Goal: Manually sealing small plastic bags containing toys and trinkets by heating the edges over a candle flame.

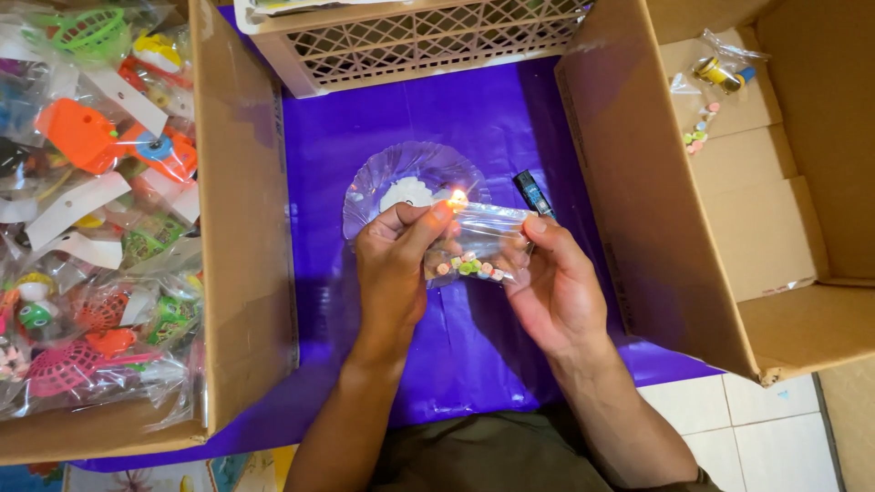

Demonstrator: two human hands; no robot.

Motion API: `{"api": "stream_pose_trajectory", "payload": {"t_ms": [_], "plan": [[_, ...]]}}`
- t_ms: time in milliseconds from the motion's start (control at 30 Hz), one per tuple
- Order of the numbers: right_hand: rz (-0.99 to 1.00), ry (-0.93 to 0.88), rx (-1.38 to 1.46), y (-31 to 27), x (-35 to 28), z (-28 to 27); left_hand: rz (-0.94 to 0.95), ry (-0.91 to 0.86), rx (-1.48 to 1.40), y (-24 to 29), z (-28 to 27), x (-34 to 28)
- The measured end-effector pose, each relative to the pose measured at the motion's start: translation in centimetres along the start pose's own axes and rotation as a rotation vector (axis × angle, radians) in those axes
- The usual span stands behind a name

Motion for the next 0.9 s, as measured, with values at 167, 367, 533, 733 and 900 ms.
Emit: {"api": "stream_pose_trajectory", "payload": {"t_ms": [167, 367, 533, 733, 900], "plan": [[-0.001, 0.016, -0.004, -0.3, -0.4, -0.1, 0.003, -0.009, 0.0, -0.4, 0.4, -0.1], [0.024, -0.009, 0.033, 0.4, 0.2, -0.1, 0.018, 0.008, 0.003, -0.2, -0.2, 0.4], [0.045, -0.035, 0.022, 1.3, 0.9, 0.5, 0.042, 0.022, -0.022, 0.5, -1.5, 0.8], [0.058, -0.063, 0.022, 2.0, 0.9, 2.1, 0.059, 0.048, -0.05, 1.5, -2.2, 0.7], [0.023, -0.046, 0.032, 1.0, 0.4, 1.9, 0.062, 0.013, -0.093, 0.2, -1.3, 1.1]]}}
Point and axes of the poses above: each hand's wrist, its own x-axis towards the middle knuckle, its own z-axis out of the palm, y = z × x, the point moved 9 cm from there along x, towards the middle knuckle, and after that the axes turned 2 degrees about y, right-handed, at the moved point
